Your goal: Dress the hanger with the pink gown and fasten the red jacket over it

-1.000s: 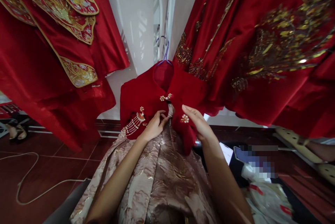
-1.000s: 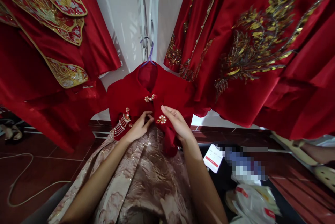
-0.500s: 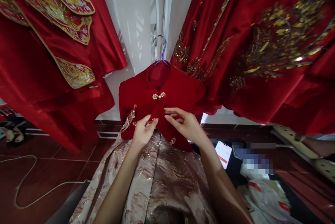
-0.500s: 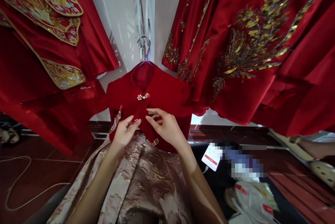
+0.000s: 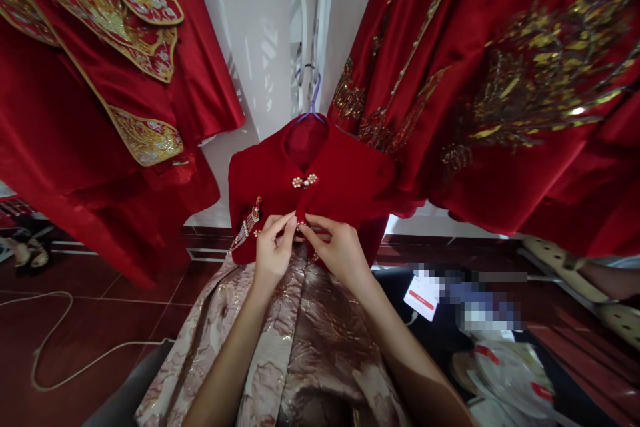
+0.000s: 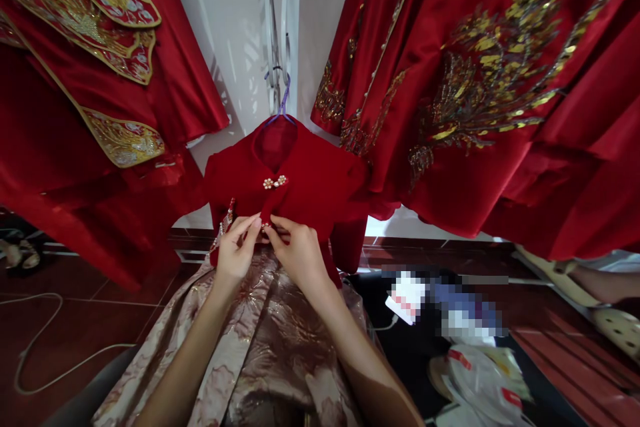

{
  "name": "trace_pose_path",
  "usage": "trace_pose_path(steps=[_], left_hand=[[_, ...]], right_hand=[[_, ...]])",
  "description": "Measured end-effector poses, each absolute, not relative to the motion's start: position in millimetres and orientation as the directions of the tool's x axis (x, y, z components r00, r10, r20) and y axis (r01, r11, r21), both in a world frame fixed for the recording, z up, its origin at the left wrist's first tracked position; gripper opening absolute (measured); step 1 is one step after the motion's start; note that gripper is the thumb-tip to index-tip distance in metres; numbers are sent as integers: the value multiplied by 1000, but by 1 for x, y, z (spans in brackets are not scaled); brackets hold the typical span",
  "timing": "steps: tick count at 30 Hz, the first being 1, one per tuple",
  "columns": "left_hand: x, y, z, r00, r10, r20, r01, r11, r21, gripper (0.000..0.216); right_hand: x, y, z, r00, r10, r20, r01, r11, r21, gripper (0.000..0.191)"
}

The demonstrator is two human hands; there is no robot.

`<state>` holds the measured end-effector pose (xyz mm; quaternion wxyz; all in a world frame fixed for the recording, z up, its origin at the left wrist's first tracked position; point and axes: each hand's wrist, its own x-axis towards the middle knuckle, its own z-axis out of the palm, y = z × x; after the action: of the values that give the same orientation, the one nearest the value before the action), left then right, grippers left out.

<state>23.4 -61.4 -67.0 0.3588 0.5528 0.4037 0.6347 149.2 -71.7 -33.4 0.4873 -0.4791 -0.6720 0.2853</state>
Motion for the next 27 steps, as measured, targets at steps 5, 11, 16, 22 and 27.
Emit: trace_pose_path(steps=[5,11,16,22,27], left_hand=[[10,-53,-66,-195,886,421,100,-409,907,32],[-43,-13,-82,-456,692,559,368,-426,827,34],[-53,6,-87,-320,847,424,173,-388,905,32],[-45,1,-82,-295,859,418,98,-408,908,19],[-44,-1,-80,-273,880,388,4,-403,915,24]], right_hand=[[155,-64,-38,-20,925,379,301,367,-880,24],[164,-59,-38,12,923,384,301,363,-882,22],[157,-43,-42,-93,941,325,170,336,-926,25],[130,-11,-49,-139,931,339,25,345,-938,27],[109,4,-56,-28,917,398,162,397,-904,28]])
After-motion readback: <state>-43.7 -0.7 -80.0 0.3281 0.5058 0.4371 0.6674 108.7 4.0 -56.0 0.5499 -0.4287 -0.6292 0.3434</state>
